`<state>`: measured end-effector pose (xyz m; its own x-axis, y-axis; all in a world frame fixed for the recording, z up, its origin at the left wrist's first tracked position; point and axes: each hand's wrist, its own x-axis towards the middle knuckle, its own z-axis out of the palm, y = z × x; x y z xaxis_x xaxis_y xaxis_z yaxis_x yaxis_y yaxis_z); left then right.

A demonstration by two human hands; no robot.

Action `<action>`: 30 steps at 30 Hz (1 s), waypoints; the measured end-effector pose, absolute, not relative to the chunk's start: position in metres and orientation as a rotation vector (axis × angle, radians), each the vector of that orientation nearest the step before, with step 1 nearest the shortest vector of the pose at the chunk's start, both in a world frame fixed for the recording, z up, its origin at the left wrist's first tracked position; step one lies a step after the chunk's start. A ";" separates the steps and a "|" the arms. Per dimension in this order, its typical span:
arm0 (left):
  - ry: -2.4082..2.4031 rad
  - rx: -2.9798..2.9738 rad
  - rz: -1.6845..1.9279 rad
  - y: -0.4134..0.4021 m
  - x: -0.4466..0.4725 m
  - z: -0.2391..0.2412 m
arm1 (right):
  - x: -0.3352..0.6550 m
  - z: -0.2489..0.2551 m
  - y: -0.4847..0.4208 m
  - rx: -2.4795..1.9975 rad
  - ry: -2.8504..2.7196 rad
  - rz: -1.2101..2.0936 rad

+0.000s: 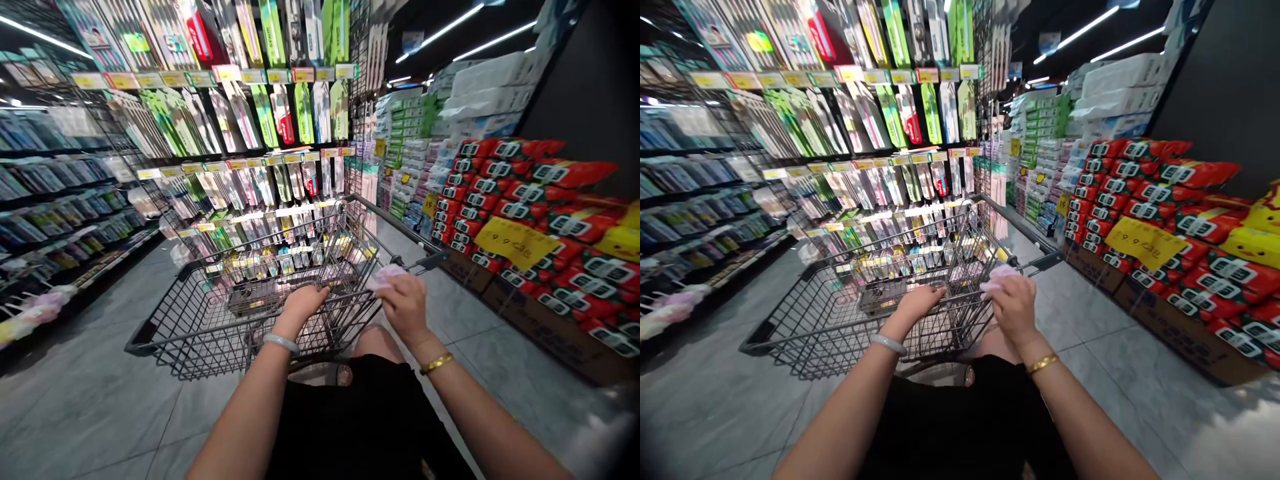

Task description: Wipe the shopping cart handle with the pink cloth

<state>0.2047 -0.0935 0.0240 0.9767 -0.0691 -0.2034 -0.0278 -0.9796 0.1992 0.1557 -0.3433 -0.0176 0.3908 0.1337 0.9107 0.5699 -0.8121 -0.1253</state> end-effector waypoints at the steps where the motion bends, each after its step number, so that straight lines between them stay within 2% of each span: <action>1: -0.071 2.924 -0.308 -0.094 0.205 0.024 | 0.158 -0.013 -0.348 -2.226 -0.572 -1.460; 4: -0.053 2.913 -0.304 -0.094 0.205 0.023 | 0.158 -0.025 -0.346 -2.306 -0.690 -1.462; 8: -0.036 2.903 -0.305 -0.092 0.206 0.022 | 0.149 -0.055 -0.338 -2.358 -0.877 -1.244; 15: -0.071 2.939 -0.321 -0.091 0.208 0.020 | 0.161 -0.011 -0.374 -2.122 -0.282 -1.454; 22: -0.110 2.972 -0.307 -0.094 0.209 0.025 | 0.154 -0.055 -0.362 -2.174 -0.476 -1.172; 28: -0.514 2.946 -0.145 -0.138 0.205 0.036 | 0.167 -0.005 -0.386 -1.967 -0.211 -1.297; 30: -0.682 2.945 -0.114 -0.163 0.207 0.037 | 0.172 -0.008 -0.377 -1.991 -0.186 -1.325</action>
<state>0.2068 -0.1630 0.0374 0.8960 -0.4417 -0.0467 -0.4329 -0.8920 0.1303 0.1718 -0.3773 -0.0082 0.4599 -0.2621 0.8484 0.4856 -0.7257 -0.4874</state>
